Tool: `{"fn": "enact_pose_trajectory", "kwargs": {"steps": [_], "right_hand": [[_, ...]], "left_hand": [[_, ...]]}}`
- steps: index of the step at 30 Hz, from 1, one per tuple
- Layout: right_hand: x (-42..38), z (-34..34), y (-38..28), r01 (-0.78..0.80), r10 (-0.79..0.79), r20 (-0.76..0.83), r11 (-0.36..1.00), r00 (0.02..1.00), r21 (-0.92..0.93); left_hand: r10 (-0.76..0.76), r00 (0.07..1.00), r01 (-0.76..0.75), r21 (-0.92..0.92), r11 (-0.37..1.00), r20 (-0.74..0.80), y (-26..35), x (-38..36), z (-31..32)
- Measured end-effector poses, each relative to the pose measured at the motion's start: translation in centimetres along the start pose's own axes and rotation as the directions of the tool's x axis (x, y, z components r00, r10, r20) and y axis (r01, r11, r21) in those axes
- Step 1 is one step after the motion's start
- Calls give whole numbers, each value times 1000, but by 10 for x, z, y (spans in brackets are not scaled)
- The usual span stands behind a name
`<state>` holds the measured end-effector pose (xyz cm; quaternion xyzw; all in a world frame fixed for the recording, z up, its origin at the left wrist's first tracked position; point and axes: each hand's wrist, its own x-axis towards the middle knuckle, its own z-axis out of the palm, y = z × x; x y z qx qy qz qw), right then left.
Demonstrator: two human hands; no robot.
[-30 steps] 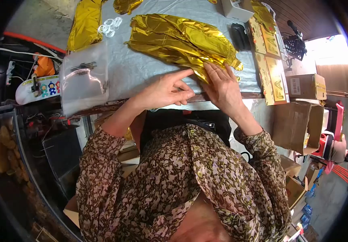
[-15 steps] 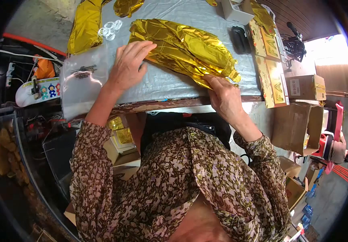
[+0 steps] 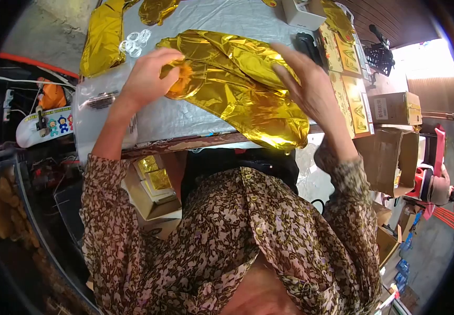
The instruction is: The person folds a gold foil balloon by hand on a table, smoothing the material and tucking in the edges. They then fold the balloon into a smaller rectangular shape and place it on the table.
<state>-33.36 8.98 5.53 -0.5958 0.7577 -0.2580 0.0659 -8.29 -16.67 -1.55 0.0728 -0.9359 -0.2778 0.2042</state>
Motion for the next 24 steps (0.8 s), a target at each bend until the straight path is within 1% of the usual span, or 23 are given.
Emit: {"fn": "enact_pose_trajectory", "kwargs": {"steps": [1, 2, 3, 4, 5, 6, 8, 9, 10, 11, 12, 14, 15, 17, 18, 19, 20, 21, 22, 23, 24], "right_hand": [[14, 19, 22, 178, -196, -117, 973, 974, -144], [23, 36, 42, 176, -194, -119, 973, 974, -146], [30, 51, 62, 180, -193, -68, 970, 979, -165], [32, 62, 75, 185, -191, -15, 966, 981, -182], [30, 70, 81, 92, -89, 26, 965, 996, -245], [30, 75, 91, 100, -96, 29, 965, 995, -241], [29, 84, 114, 204, -167, 130, 907, 977, -367], [31, 86, 112, 235, -203, 126, 902, 971, -362], [31, 87, 110, 242, -210, 127, 902, 969, -357], [28, 86, 107, 196, -177, 88, 923, 980, -330], [27, 84, 102, 150, -143, 48, 942, 989, -301], [24, 83, 99, 140, -133, 43, 943, 990, -301], [23, 83, 98, 123, -117, 40, 946, 992, -301], [21, 81, 95, 122, -118, 32, 950, 992, -287], [20, 79, 94, 119, -115, 30, 954, 993, -274], [19, 78, 93, 120, -117, 27, 953, 993, -277], [17, 79, 91, 120, -104, 65, 932, 992, -341], [15, 81, 89, 122, -88, 102, 907, 991, -403], [14, 83, 82, 70, -55, 52, 926, 997, -371], [12, 82, 77, 74, -59, 51, 925, 997, -373], [12, 81, 74, 55, -24, 88, 924, 996, -379]], "left_hand": [[-159, 987, 160, 69, 985, -9, 7, 1, 6], [-313, 949, 314, 136, 940, -28, 14, 1, 10], [-308, 951, 310, 139, 941, -30, 23, -3, 10], [-376, 926, 370, 292, 882, -35, 33, -10, 10], [-445, 894, 421, 435, 796, -50, 39, -16, 11], [-452, 891, 428, 437, 791, -56, 38, -17, 10], [-609, 788, 565, 497, 658, -90, 37, -26, 10], [-617, 781, 573, 498, 651, -93, 35, -31, 12], [-563, 821, 546, 423, 723, -96, 30, -34, 16], [-504, 857, 507, 345, 790, -106, 26, -35, 17], [-503, 857, 508, 348, 788, -112, 26, -30, 18], [-541, 836, 548, 180, 817, -88, 28, -18, 21], [-541, 836, 548, 182, 816, -92, 21, -13, 22], [-625, 773, 634, 128, 763, -105, -1, -2, 30], [-622, 776, 631, 128, 765, -108, -15, 2, 37], [-533, 831, 555, 163, 816, -161, -28, 6, 43], [-437, 875, 476, 203, 856, -209, -41, 11, 47], [-434, 875, 474, 203, 857, -213, -48, 21, 48], [-419, 882, 461, 208, 863, -216, -51, 31, 50], [-406, 887, 450, 213, 867, -221, -53, 36, 50], [-407, 885, 452, 212, 866, -227, -48, 36, 47]]}}
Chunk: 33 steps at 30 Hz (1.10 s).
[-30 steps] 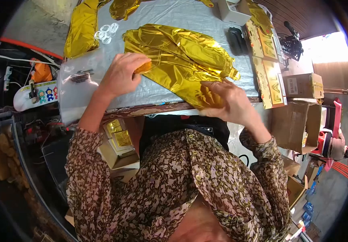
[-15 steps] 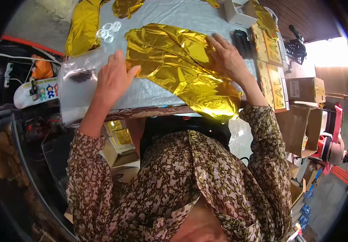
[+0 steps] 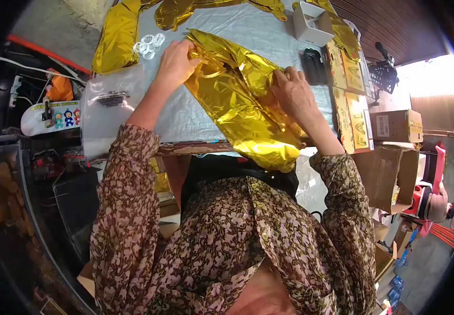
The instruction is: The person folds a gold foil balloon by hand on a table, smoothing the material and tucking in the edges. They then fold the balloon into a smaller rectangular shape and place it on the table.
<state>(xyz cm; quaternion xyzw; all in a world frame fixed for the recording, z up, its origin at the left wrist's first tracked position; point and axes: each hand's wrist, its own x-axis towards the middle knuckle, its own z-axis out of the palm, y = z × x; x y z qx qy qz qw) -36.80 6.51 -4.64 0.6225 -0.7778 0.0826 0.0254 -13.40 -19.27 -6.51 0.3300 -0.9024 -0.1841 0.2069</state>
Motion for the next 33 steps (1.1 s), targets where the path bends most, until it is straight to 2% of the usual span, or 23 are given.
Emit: {"fn": "enact_pose_trajectory", "kwargs": {"steps": [1, 2, 3, 5, 6, 9, 11, 12, 14, 15, 16, 17, 18, 20, 21, 23, 24, 26, 27, 29, 33], "right_hand": [[-1, -2, -2, -20, 20, 48, 1000, 999, -5], [-3, -5, -3, 4, -2, -41, 999, 999, 48], [1, -8, -3, 6, -4, -45, 999, 999, 49], [9, -12, 0, -113, 119, -61, 989, 991, 94], [15, -8, 4, -116, 122, -60, 989, 991, 97], [37, 3, 14, -142, 147, -19, 977, 989, 160], [50, 4, 11, -260, 224, 159, 927, 962, 271], [53, 4, 12, -256, 220, 158, 928, 963, 271], [55, 2, 16, -263, 216, 161, 884, 963, 386], [55, 1, 18, -260, 214, 160, 886, 964, 384], [55, 1, 20, -321, 277, 164, 836, 947, 444], [54, 1, 23, -378, 339, 172, 778, 925, 501], [52, 4, 27, -378, 340, 168, 780, 925, 499], [43, 13, 40, -411, 465, 60, 707, 883, 575], [37, 11, 45, -496, 525, 157, 603, 837, 625], [18, -9, 35, -542, 600, 252, 369, 759, 755], [6, -6, 39, -502, 590, 252, 308, 767, 808], [-11, -20, 20, -525, 635, 314, 173, 706, 833], [-16, -16, 13, -475, 612, 299, 145, 732, 868], [-20, -11, 4, -482, 562, 339, 126, 755, 867], [-7, -14, -4, -534, 450, 407, 199, 795, 822]], "left_hand": [[31, 998, -29, 33, 999, -56, 3, -4, -6], [65, 992, -58, 68, 996, -110, 5, -8, -13], [66, 991, -58, 71, 996, -114, 7, -16, -26], [-155, 988, 148, 194, 970, 19, 15, -43, -51], [-154, 988, 147, 197, 969, 22, 23, -59, -56], [-208, 974, 190, 164, 968, 95, 39, -97, -59], [-48, 999, 48, 82, 996, 4, 40, -111, -42], [-99, 993, 94, 80, 992, 59, 42, -110, -42], [-122, 991, 120, 34, 992, 59, 44, -100, -38], [-141, 988, 142, -9, 990, 63, 43, -92, -36], [-141, 988, 141, -11, 990, 60, 37, -83, -30], [-74, 997, 74, -30, 997, 8, 28, -71, -20], [-7, 999, 5, -47, 999, -45, 19, -58, -10], [23, 998, -26, -53, 998, -63, 11, -33, -1], [6, 995, -9, -31, 999, -96, 11, -23, -1], [-6, 988, 2, -25, 1000, -154, 9, -15, -2], [-1, 988, -3, -31, 1000, -153, 13, -17, -4], [-70, 997, 71, -25, 997, 15, 24, -28, -14], [-65, 998, 66, -28, 997, 16, 27, -32, -13], [-3, 1000, 2, 23, 1000, 26, 35, -41, -8], [-18, 995, 20, -20, 1000, 103, 35, -58, -13]]}}
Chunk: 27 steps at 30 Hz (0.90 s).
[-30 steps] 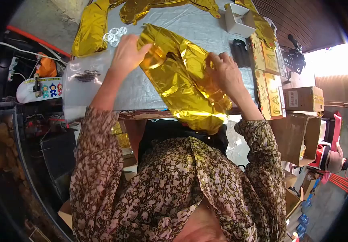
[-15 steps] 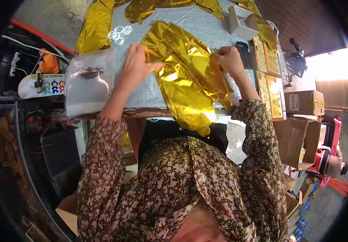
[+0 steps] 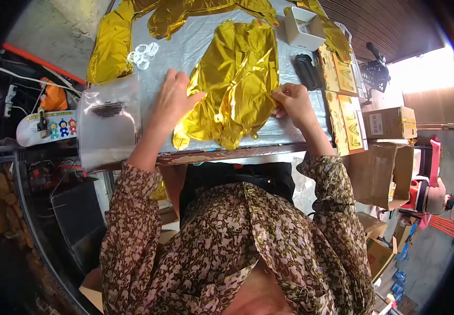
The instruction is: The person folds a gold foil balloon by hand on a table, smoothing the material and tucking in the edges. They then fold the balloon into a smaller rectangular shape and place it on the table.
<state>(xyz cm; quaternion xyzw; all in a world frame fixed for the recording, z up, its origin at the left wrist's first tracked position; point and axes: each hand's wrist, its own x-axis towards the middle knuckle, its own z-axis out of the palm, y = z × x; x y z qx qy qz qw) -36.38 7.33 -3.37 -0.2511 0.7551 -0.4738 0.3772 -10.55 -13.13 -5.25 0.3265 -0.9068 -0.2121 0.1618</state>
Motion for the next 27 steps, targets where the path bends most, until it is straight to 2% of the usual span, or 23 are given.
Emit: {"fn": "enact_pose_trajectory", "kwargs": {"steps": [1, 2, 3, 4, 6, 7, 8, 9, 10, 11, 12, 13, 14, 16, 20, 23, 27], "right_hand": [[1, -1, -2, 4, -4, 1, 1000, 1000, 5], [1, -3, -4, 15, -11, 50, 997, 999, -72], [2, -6, -5, 28, -14, 98, 989, 995, -147], [4, -9, -3, 28, -14, 98, 989, 995, -143], [6, -12, -2, 249, -202, 156, 878, 967, -408], [5, -10, -5, 251, -201, 162, 878, 966, -407], [2, -10, -8, 288, -269, 131, 710, 954, -642], [-4, -9, -18, 286, -343, 120, 485, 932, -827], [-10, 1, -43, 126, -225, 13, 493, 974, -861], [-5, 2, -39, 128, -226, 15, 494, 974, -860], [5, 2, -31, 316, -469, 43, 520, 882, -794], [14, 3, -25, 497, -681, 41, 491, 731, -715], [23, 5, -22, 497, -681, 41, 491, 731, -715], [40, 11, -19, 489, -581, 81, 591, 810, -641], [53, 19, 5, 519, -612, 64, 605, 788, -603], [54, 21, 12, 521, -641, 84, 533, 763, -666], [51, 18, 9, 530, -598, 127, 568, 792, -630]], "left_hand": [[31, 998, -33, -33, 999, -47, 0, -7, -2], [31, 998, -33, -28, 999, -50, -1, -14, -6], [-84, 991, 91, -71, 993, 100, 8, -21, -18], [-189, 948, 219, -95, 971, 255, 15, -29, -28], [-161, 956, 194, -116, 974, 246, 17, -43, -34], [-156, 962, 187, -126, 974, 226, 13, -45, -35], [-152, 967, 182, -135, 974, 206, 10, -48, -36], [-233, 941, 269, -126, 955, 245, 13, -42, -46], [-238, 940, 274, -123, 954, 245, 8, -38, -46], [-113, 989, 120, -77, 990, 95, 3, -33, -47], [29, 998, -29, -8, 1000, -49, -1, -25, -46], [7, 999, -9, 69, 998, 36, 0, -11, -46], [7, 999, -9, 69, 998, 36, -3, 3, -35], [194, 981, -191, 156, 969, -7, -7, 26, -9], [163, 985, -174, 242, 955, 62, -1, 49, 25], [195, 978, -207, 235, 950, 73, -3, 59, 33], [224, 968, -241, 172, 955, 115, 1, 61, 31]]}}
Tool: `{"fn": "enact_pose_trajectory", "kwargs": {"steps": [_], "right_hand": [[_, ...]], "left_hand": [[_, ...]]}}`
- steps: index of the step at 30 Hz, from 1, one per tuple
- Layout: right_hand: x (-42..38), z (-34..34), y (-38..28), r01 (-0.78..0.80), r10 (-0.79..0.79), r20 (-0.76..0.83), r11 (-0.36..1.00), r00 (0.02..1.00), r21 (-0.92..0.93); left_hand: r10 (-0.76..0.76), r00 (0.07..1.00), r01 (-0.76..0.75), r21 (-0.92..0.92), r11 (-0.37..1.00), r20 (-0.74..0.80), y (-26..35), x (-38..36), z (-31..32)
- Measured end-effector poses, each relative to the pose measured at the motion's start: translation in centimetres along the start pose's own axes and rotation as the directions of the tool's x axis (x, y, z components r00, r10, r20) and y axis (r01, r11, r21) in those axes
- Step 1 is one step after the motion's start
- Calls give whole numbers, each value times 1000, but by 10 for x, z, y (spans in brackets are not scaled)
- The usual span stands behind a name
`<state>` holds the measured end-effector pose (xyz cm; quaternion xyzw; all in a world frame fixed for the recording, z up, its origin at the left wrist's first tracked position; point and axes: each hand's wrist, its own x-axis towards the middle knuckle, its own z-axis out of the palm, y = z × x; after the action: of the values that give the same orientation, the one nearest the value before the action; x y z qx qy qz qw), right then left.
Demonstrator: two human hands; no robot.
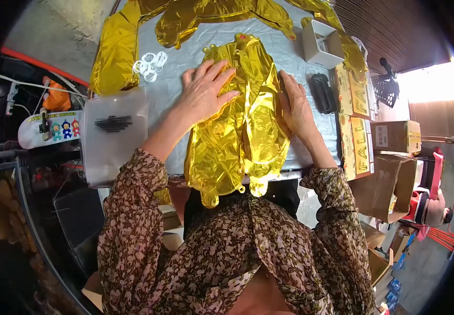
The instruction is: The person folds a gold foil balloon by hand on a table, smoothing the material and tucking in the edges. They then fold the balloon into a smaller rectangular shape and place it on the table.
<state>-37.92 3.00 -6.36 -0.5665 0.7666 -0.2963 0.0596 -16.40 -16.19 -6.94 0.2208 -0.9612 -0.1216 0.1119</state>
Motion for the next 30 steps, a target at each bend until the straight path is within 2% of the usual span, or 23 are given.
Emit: {"fn": "enact_pose_trajectory", "kwargs": {"steps": [2, 6, 9, 11, 12, 13, 15, 17, 19, 20, 23, 26, 28, 30], "right_hand": [[2, -1, 1, 15, -15, -23, 1000, 1000, 13], [0, 1, 3, 43, -40, -49, 998, 998, 54], [-1, -1, 1, -42, 47, -36, 991, 998, 130], [-1, 0, 3, -39, 44, -39, 992, 998, 119], [-1, 0, 2, -43, 48, -38, 992, 998, 119], [-1, 0, 1, -36, 41, -43, 994, 998, 105], [-1, 1, 1, -28, 33, -49, 995, 998, 93], [-2, 3, 4, -25, 30, -47, 993, 998, 112], [0, 3, 2, -27, 31, -41, 995, 999, 100], [0, 3, 1, -29, 32, -32, 996, 999, 89], [1, 4, 1, -35, 39, -31, 994, 999, 103], [1, 4, 0, -43, 47, -36, 996, 998, 83], [1, 4, 1, -42, 46, -45, 994, 998, 101], [0, 4, 2, -39, 46, -56, 992, 997, 121]], "left_hand": [[35, 999, -33, -87, 996, 23, 3, 0, -4], [65, 998, -62, -145, 988, 14, 1, 4, -4], [100, 994, -104, -125, 987, -34, -4, 11, -11], [10, 994, -21, -98, 995, -109, -17, 24, -10], [-8, 978, -30, -181, 983, -209, -24, 31, -13], [-8, 979, -31, -183, 983, -206, -38, 39, -10], [-73, 959, -30, -356, 934, -274, -60, 50, -10], [-98, 958, 12, -305, 952, -270, -66, 53, -11], [-94, 983, 27, -379, 925, -159, -75, 60, -13], [-93, 983, 27, -379, 925, -158, -76, 62, -11], [-31, 995, -8, -381, 924, -96, -78, 67, -13], [47, 996, -71, -321, 944, -82, -87, 79, -8], [153, 987, -159, -219, 963, -44, -91, 83, -15], [179, 984, -178, -217, 960, -13, -92, 88, -21]]}}
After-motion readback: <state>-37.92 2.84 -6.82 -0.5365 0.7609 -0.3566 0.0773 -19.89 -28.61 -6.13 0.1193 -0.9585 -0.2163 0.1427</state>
